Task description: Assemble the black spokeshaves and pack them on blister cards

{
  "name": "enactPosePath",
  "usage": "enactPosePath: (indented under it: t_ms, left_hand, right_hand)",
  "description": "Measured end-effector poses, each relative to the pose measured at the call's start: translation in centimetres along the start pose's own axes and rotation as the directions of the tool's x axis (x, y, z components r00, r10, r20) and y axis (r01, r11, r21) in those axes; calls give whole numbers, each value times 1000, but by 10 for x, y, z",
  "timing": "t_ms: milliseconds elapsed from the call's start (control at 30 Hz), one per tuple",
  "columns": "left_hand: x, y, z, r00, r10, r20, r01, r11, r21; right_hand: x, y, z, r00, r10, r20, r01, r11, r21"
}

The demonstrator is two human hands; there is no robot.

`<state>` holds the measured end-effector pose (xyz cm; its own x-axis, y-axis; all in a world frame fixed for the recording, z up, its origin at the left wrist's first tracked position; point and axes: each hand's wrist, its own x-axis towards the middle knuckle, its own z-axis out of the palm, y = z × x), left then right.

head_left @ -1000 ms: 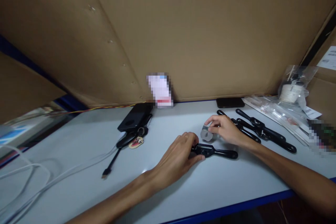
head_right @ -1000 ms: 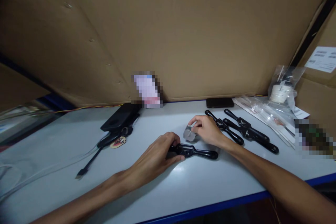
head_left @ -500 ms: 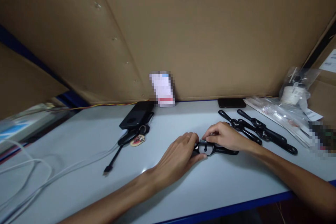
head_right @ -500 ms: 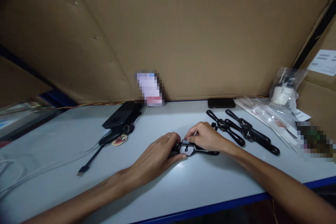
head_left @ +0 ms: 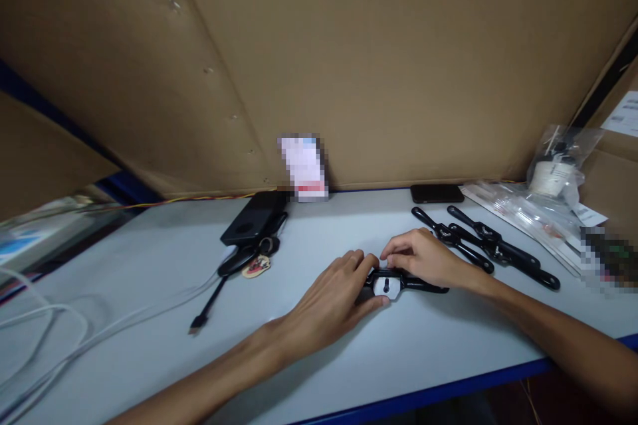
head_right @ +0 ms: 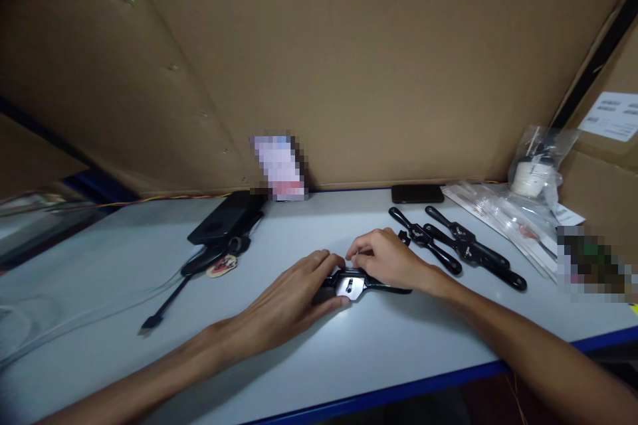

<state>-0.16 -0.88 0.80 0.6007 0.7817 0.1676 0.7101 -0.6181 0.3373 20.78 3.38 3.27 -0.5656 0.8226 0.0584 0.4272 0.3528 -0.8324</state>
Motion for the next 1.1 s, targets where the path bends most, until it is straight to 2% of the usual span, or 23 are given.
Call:
enactPosePath:
  t_ms: [67, 133, 200, 233, 300, 400, 500, 633, 767, 1100]
  left_hand:
    - [0, -1, 0, 1000, 14, -13, -14, 1000, 2]
    - [0, -1, 0, 1000, 18, -10, -18, 1000, 1]
    - [0, -1, 1, 1000, 12, 2, -12, 1000, -2]
    - [0, -2, 1, 1000, 9, 5, -9, 1000, -3]
    - [0, -2, 1, 1000, 5, 5, -5, 1000, -8]
    - [0, -1, -1, 1000, -8, 21, 8, 1000, -8]
    - [0, 1, -2, 999, -15, 44, 15, 1000, -3]
    - [1, 2, -3, 999, -17, 40, 18, 1000, -12]
    - [1, 2, -5, 1000, 3, 22, -2, 1000, -31]
    - [1, 0, -2, 1000, 9, 13, -9, 1000, -29]
  right_hand:
    - [2, 1, -8, 998, 4, -65, -7, 999, -44]
    - [3, 2, -23, 971, -25, -236, -23, 980, -198]
    - [4, 3, -42, 922, -81, -378, -83, 913, -400]
    - [4, 4, -51, 912, -90, -400, -124, 868, -480]
    - [3, 5, -66, 930, -49, -364, -183, 797, -576]
    - [0, 7, -76, 982, 22, -188, -134, 781, -609]
    - [-4, 9, -75, 999, 33, -30, -45, 775, -631]
    - [-8, 12, -69, 996, 49, 70, 15, 705, -709]
    - [-8, 15, -66, 990, 113, 85, -15, 686, -728]
    - [-6, 16, -67, 992, 121, 27, -68, 715, -696]
